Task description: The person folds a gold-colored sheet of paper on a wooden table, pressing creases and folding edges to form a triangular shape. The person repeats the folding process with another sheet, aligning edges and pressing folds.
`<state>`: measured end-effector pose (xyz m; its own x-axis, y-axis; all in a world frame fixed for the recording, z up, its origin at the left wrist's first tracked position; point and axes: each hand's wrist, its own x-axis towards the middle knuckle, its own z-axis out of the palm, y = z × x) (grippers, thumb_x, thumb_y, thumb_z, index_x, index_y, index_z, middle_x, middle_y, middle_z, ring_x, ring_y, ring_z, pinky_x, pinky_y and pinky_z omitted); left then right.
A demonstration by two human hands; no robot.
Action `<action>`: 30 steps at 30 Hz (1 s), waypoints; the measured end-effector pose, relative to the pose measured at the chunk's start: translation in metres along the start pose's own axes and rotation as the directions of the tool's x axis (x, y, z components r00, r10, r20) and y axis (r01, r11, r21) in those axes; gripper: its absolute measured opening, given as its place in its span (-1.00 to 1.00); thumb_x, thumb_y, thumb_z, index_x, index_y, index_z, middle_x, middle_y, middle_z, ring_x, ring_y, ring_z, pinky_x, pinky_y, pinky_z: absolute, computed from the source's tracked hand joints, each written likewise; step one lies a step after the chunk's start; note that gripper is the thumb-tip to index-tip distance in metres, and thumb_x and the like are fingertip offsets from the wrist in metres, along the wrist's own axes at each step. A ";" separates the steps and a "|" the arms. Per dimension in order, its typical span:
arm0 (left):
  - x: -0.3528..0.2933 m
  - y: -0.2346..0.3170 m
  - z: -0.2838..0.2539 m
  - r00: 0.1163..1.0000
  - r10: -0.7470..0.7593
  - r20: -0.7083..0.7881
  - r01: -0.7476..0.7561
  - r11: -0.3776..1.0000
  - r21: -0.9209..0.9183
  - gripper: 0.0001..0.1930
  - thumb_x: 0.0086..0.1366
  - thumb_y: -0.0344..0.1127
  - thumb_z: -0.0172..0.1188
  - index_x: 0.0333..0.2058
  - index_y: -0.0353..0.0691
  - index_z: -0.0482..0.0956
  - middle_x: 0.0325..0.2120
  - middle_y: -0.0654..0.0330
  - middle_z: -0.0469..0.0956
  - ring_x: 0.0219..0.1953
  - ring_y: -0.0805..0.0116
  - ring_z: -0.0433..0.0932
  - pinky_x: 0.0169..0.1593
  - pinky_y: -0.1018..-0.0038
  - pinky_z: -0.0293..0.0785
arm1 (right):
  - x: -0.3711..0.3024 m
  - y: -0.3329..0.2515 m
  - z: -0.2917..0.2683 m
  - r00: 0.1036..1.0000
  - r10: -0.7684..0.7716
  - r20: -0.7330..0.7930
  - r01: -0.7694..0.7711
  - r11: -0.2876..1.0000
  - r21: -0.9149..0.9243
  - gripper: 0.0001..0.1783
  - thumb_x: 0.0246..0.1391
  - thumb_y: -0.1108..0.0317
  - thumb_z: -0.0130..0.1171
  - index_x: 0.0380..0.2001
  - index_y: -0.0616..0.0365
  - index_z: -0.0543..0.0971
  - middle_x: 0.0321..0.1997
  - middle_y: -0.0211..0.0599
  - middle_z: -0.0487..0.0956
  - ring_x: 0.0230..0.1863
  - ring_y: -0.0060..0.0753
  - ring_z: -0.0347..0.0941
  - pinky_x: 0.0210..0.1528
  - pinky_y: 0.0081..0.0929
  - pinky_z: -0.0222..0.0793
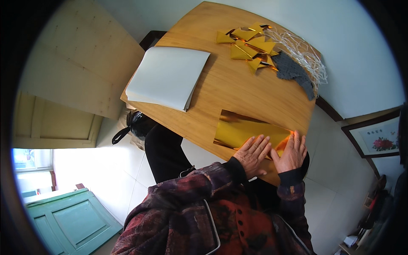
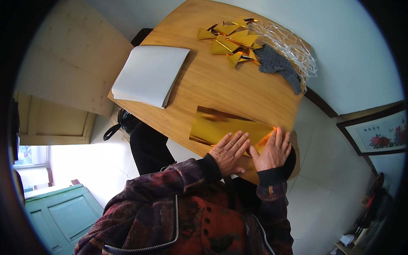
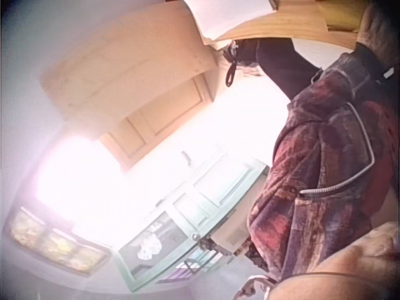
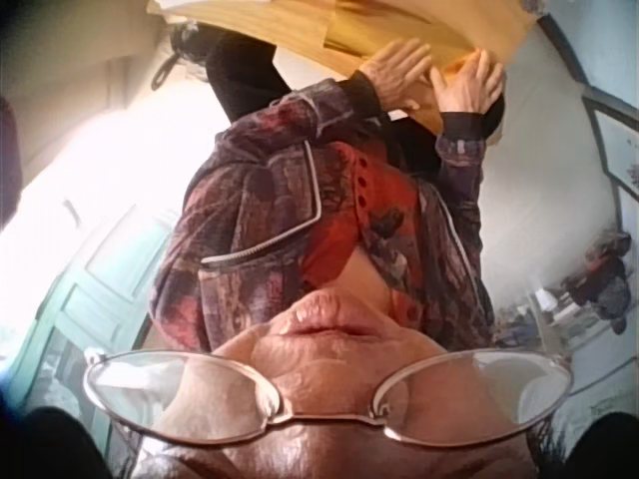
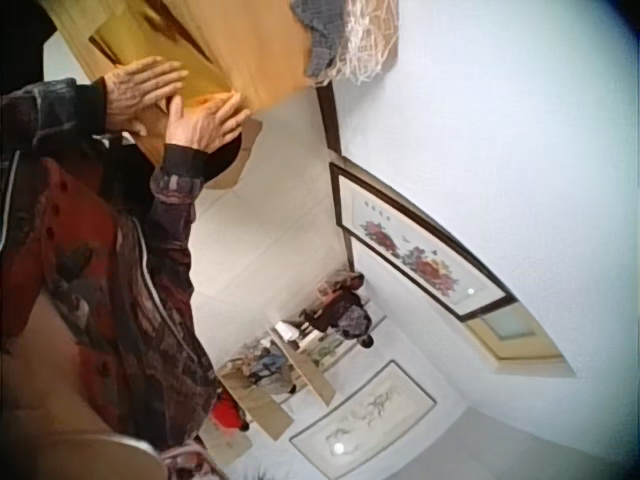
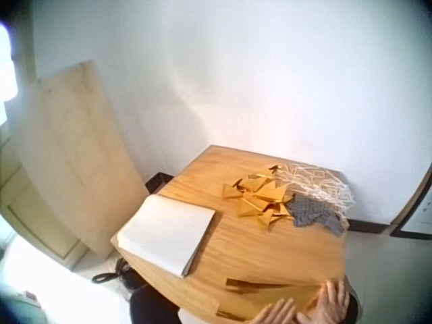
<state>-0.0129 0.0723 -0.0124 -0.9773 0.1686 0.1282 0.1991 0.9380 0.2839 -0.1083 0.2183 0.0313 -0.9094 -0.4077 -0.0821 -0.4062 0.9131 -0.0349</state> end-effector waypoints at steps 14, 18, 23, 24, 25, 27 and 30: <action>-0.058 -0.068 -0.044 0.989 -0.111 0.097 0.114 0.993 -0.023 -0.02 0.11 0.39 -0.01 0.35 -0.18 0.09 0.40 0.18 0.01 0.45 0.24 -0.10 0.45 0.19 -0.35 | 0.000 0.001 0.001 0.998 -0.053 -0.046 0.053 0.999 0.005 0.05 -0.15 -0.14 0.36 0.21 0.46 0.23 0.42 -0.06 0.10 0.41 0.23 -0.05 0.34 0.12 -0.10; -0.058 -0.079 -0.053 0.989 -0.140 0.039 0.139 0.990 0.027 -0.13 0.16 0.33 0.00 0.30 -0.16 0.21 0.36 0.19 0.13 0.40 0.26 0.08 0.42 0.21 -0.17 | 0.000 0.005 0.005 0.995 -0.075 -0.064 0.075 0.997 -0.009 0.07 -0.17 -0.15 0.36 0.22 0.45 0.23 0.41 -0.05 0.12 0.39 0.25 -0.03 0.33 0.12 -0.08; -0.041 -0.086 -0.061 0.968 -0.239 -0.074 0.221 0.955 -0.201 -0.39 0.05 -0.18 0.35 0.10 -0.21 0.46 0.25 0.15 0.32 0.31 0.20 0.26 0.29 0.18 0.16 | -0.001 0.007 0.007 0.990 -0.104 -0.097 0.105 0.994 0.011 0.08 -0.16 -0.17 0.36 0.23 0.42 0.21 0.41 -0.03 0.13 0.39 0.25 0.00 0.33 0.12 -0.07; -0.036 -0.088 -0.061 0.968 -0.238 -0.078 0.221 0.958 -0.184 -0.38 0.05 -0.17 0.34 0.11 -0.21 0.45 0.25 0.15 0.31 0.31 0.20 0.25 0.30 0.18 0.15 | -0.001 0.007 0.007 0.990 -0.104 -0.093 0.106 0.994 0.010 0.08 -0.16 -0.17 0.35 0.23 0.42 0.21 0.41 -0.03 0.13 0.39 0.24 0.00 0.33 0.12 -0.07; -0.031 -0.090 -0.061 0.968 -0.237 -0.083 0.221 0.961 -0.168 -0.38 0.06 -0.16 0.34 0.12 -0.21 0.44 0.25 0.14 0.31 0.31 0.20 0.25 0.30 0.17 0.14 | -0.001 0.007 0.007 0.990 -0.105 -0.089 0.106 0.994 0.009 0.08 -0.16 -0.17 0.35 0.24 0.42 0.21 0.42 -0.03 0.12 0.39 0.23 0.00 0.33 0.12 -0.07; -0.023 -0.094 -0.059 0.968 -0.241 -0.070 0.229 0.962 -0.151 -0.36 0.10 -0.12 0.30 0.15 -0.20 0.41 0.27 0.15 0.29 0.33 0.20 0.22 0.33 0.18 0.10 | -0.001 0.008 0.007 0.990 -0.106 -0.090 0.108 0.994 0.010 0.09 -0.16 -0.18 0.35 0.24 0.42 0.20 0.42 -0.02 0.12 0.39 0.22 0.01 0.33 0.11 -0.07; -0.021 -0.100 -0.060 0.977 -0.213 -0.032 0.207 0.968 -0.140 -0.36 0.13 -0.08 0.27 0.17 -0.19 0.39 0.28 0.17 0.27 0.35 0.23 0.19 0.35 0.21 0.05 | -0.001 0.009 0.008 0.989 -0.113 -0.098 0.115 0.993 0.016 0.10 -0.16 -0.19 0.35 0.25 0.42 0.19 0.42 -0.02 0.11 0.39 0.20 0.01 0.32 0.11 -0.07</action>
<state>-0.0077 -0.0430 0.0134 -0.9945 -0.0448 0.0949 0.0009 0.9006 0.4347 -0.1103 0.2271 0.0229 -0.8623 -0.5060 0.0206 -0.5063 0.8603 -0.0597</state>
